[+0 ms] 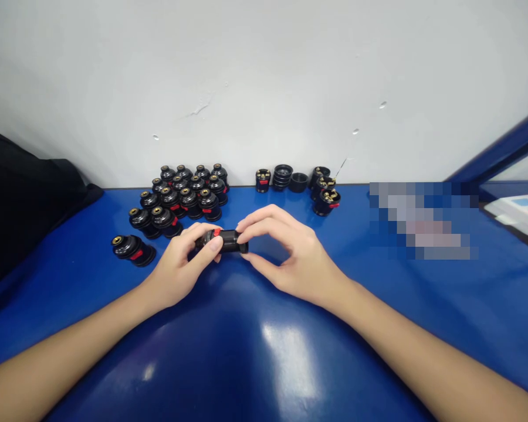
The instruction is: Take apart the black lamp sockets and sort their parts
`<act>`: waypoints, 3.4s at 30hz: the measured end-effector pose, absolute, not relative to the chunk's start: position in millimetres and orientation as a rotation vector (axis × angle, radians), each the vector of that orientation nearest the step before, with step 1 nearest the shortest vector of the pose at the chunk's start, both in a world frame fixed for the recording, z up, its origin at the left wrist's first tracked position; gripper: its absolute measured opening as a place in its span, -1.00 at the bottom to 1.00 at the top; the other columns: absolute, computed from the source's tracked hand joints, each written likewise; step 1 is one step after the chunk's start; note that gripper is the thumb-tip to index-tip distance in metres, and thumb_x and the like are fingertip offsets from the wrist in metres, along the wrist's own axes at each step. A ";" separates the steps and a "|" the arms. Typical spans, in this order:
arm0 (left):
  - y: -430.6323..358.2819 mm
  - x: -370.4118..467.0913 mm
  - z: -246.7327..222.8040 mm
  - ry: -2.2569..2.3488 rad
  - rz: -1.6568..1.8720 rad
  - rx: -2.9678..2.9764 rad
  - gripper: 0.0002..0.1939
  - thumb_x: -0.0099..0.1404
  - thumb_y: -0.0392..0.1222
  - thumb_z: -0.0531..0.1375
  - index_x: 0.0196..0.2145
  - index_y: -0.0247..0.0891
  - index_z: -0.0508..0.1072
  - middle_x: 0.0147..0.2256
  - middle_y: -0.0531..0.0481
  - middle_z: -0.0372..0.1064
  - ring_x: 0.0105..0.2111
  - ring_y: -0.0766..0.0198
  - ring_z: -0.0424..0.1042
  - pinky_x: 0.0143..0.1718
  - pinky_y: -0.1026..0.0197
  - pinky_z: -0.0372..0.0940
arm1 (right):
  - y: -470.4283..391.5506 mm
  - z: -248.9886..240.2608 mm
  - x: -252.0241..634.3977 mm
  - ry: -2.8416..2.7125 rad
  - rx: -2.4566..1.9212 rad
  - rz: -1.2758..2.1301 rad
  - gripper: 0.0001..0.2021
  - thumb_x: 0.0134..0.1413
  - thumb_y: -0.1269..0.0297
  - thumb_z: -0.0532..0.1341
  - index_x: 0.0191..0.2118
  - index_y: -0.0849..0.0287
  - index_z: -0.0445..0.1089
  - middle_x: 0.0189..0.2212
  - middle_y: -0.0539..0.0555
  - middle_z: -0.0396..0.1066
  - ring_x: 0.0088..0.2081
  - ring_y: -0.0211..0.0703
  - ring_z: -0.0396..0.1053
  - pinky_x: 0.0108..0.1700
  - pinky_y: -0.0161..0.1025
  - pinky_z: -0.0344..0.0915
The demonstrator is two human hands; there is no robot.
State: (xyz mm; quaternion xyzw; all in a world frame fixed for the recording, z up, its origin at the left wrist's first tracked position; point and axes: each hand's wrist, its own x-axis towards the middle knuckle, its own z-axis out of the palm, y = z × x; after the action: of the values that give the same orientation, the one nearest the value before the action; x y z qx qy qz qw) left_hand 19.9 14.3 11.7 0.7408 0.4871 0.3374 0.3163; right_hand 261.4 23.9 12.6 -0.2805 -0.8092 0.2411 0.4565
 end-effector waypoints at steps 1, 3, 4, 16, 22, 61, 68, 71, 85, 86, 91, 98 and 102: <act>14.4 19.9 11.5 1.278 0.892 1.950 -0.68 0.57 0.09 0.13 -0.11 -0.17 0.55 -0.21 -0.06 0.52 -0.15 0.07 0.44 -0.06 0.02 0.28 | 24.0 12.7 261.5 -2.010 -0.693 0.579 -0.74 0.24 0.45 0.40 -0.04 -0.07 0.54 0.00 0.11 0.52 0.06 0.08 0.54 0.17 0.12 0.53; 14.6 19.8 10.8 1.261 0.903 1.962 -0.71 0.57 0.06 0.14 -0.09 -0.17 0.53 -0.19 -0.06 0.53 -0.15 0.08 0.44 -0.04 0.02 0.29 | 23.9 13.6 261.4 -2.040 -0.705 0.583 -0.73 0.25 0.43 0.39 -0.02 -0.08 0.53 0.02 0.12 0.52 0.07 0.09 0.54 0.17 0.13 0.53; 14.7 19.7 10.3 1.247 0.912 1.974 -0.73 0.57 0.04 0.15 -0.06 -0.17 0.52 -0.17 -0.06 0.53 -0.13 0.08 0.45 -0.02 0.02 0.30 | 23.6 14.4 261.0 -2.051 -0.710 0.591 -0.71 0.24 0.41 0.41 0.01 -0.08 0.52 0.04 0.12 0.51 0.09 0.10 0.53 0.19 0.13 0.53; 12.7 20.2 10.2 1.218 0.922 2.099 -0.77 0.53 -0.05 0.22 0.08 -0.10 0.46 0.01 -0.06 0.53 0.03 0.04 0.42 0.15 -0.05 0.25 | 27.4 8.4 257.4 -1.786 -0.953 0.992 -0.77 0.28 0.09 0.42 -0.03 0.00 0.56 -0.13 0.10 0.60 -0.15 0.00 0.64 -0.06 -0.04 0.69; 13.9 20.7 12.7 1.290 0.888 1.977 -0.70 0.55 0.08 0.14 -0.09 -0.16 0.53 -0.20 -0.06 0.53 -0.12 0.05 0.44 -0.02 -0.02 0.26 | 24.5 10.2 258.6 -1.871 -0.713 0.799 -0.69 0.21 0.32 0.48 0.04 -0.08 0.57 0.00 0.11 0.52 0.05 0.03 0.55 0.17 0.09 0.61; 15.8 20.8 11.1 1.301 0.896 1.910 -0.72 0.50 0.08 0.17 -0.11 -0.18 0.48 -0.20 -0.06 0.49 -0.13 0.04 0.42 -0.08 0.03 0.20 | 153.4 44.6 353.1 -2.214 -1.442 -0.272 -0.98 0.11 0.35 0.46 -0.32 0.09 0.67 -0.15 0.25 0.56 -0.23 0.19 0.53 -0.07 0.17 0.50; 15.3 20.6 11.5 1.296 0.884 1.907 -0.70 0.50 0.10 0.17 -0.08 -0.18 0.49 -0.21 -0.06 0.48 -0.15 0.05 0.40 -0.07 0.02 0.18 | 154.4 47.4 342.8 -2.207 -1.576 -0.253 -0.94 0.11 0.34 0.51 -0.28 0.20 0.71 -0.15 0.26 0.57 -0.29 0.00 0.46 -0.11 -0.01 0.43; 14.9 20.6 11.2 1.292 0.893 1.911 -0.70 0.49 0.09 0.18 -0.09 -0.18 0.49 -0.21 -0.05 0.47 -0.16 0.06 0.39 -0.07 0.02 0.19 | 150.9 50.4 338.7 -2.207 -1.627 -0.240 -0.88 0.17 0.34 0.48 -0.22 0.29 0.73 -0.14 0.29 0.56 -0.27 -0.06 0.44 -0.10 -0.07 0.38; 15.5 20.5 10.0 1.274 0.874 1.884 -0.70 0.50 0.09 0.17 -0.03 -0.16 0.46 -0.14 -0.09 0.50 -0.08 0.00 0.43 -0.05 -0.01 0.21 | 142.4 58.0 335.0 -2.229 -1.600 -0.336 -0.88 0.13 0.29 0.50 -0.34 0.22 0.64 -0.26 0.28 0.48 -0.24 0.05 0.40 0.00 0.04 0.35; 15.6 20.5 9.3 1.269 0.878 1.885 -0.71 0.51 0.08 0.17 -0.01 -0.16 0.45 -0.13 -0.09 0.50 -0.07 0.00 0.43 -0.05 0.00 0.21 | 136.9 61.2 332.9 -2.214 -1.551 -0.384 -0.85 0.13 0.28 0.50 -0.39 0.17 0.59 -0.25 0.28 0.47 -0.22 0.08 0.40 0.02 0.07 0.34; 15.4 20.7 3.3 1.183 0.944 1.882 -0.72 0.55 0.06 0.19 0.06 -0.12 0.34 -0.14 -0.04 0.48 -0.10 0.08 0.45 -0.05 0.03 0.22 | 83.9 82.0 293.5 -2.266 -1.492 0.067 -0.69 0.32 0.00 0.31 -0.38 0.09 0.50 -0.31 0.18 0.51 -0.36 0.00 0.42 -0.23 -0.03 0.33; 14.0 17.9 -3.4 1.063 0.959 1.944 -0.64 0.54 0.12 0.23 0.08 -0.13 0.33 -0.06 -0.10 0.49 0.00 0.04 0.46 0.02 -0.01 0.27 | 23.3 58.3 239.5 -2.130 -1.311 1.226 -0.54 0.47 -0.21 0.08 -0.10 0.08 0.48 -0.39 0.01 0.55 -0.37 -0.13 0.49 -0.31 -0.21 0.34; 10.5 16.6 0.5 1.080 0.937 1.971 -0.68 0.61 0.15 0.09 0.05 -0.14 0.35 -0.03 -0.12 0.45 0.01 0.04 0.42 0.02 -0.03 0.28 | 15.3 33.8 233.4 -1.994 -1.233 1.205 -0.51 0.48 -0.21 0.07 -0.31 0.08 0.38 -0.55 -0.07 0.38 -0.52 -0.22 0.30 -0.44 -0.24 0.22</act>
State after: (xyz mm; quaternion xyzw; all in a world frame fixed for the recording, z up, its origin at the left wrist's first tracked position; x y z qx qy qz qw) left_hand 16.6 10.5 0.5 0.7594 0.4163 0.3611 0.3460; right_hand 233.4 15.3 33.8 -0.4527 -0.7325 0.4426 0.2500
